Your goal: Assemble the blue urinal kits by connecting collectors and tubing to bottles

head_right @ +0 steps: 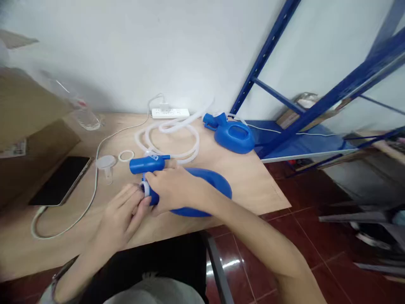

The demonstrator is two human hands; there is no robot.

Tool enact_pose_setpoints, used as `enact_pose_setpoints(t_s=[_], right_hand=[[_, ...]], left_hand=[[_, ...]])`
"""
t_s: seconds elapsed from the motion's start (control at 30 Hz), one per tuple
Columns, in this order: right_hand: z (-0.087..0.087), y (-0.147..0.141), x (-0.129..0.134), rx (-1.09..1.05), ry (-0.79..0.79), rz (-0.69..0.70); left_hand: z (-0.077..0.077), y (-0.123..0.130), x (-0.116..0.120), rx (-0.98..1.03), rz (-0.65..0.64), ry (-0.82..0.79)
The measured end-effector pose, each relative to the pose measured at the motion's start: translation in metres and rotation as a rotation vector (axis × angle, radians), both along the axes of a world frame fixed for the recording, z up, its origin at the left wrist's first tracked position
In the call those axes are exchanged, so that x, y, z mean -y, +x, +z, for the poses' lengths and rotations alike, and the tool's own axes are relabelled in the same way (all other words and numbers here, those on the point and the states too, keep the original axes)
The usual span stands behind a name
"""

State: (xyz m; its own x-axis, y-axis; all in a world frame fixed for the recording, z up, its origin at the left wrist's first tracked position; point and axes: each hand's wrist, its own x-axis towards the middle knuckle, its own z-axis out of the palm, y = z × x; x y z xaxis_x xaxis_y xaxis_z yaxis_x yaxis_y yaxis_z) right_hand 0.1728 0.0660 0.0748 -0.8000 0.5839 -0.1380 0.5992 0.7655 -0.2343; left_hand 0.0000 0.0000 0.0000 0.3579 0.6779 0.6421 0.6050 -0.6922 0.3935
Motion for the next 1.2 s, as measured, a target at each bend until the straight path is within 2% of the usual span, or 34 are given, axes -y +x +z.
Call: enact_pose_setpoints(t_s=[0.13, 0.23, 0.37, 0.5, 0.73, 0.9, 1.03, 1.2], right_hand=[[-0.017, -0.007, 0.023, -0.082, 0.081, -0.168], [-0.038, -0.004, 0.035, -0.208, 0.171, -0.276], [-0.066, 0.000, 0.043, -0.305, 0.374, -0.394], [-0.076, -0.002, 0.044, -0.307, 0.490, -0.484], [-0.080, 0.000, 0.038, -0.376, 0.454, -0.567], [-0.092, 0.002, 0.034, -0.421, 0.527, -0.583], [-0.097, 0.005, 0.030, -0.431, 0.622, -0.571], [-0.097, 0.010, 0.029, -0.417, 0.598, -0.523]], left_hand=[[-0.004, 0.001, 0.004, 0.032, 0.083, -0.042], [0.000, 0.002, 0.008, 0.069, 0.126, -0.153], [0.010, -0.002, 0.003, 0.111, 0.079, -0.298], [0.021, -0.009, -0.018, 0.036, -0.033, -0.369], [0.036, -0.013, -0.056, -0.240, -0.310, -0.246], [0.042, -0.013, -0.070, -0.378, -0.443, -0.148], [0.034, -0.012, -0.072, -0.397, -0.436, -0.038], [0.021, -0.010, -0.069, -0.369, -0.407, 0.027]])
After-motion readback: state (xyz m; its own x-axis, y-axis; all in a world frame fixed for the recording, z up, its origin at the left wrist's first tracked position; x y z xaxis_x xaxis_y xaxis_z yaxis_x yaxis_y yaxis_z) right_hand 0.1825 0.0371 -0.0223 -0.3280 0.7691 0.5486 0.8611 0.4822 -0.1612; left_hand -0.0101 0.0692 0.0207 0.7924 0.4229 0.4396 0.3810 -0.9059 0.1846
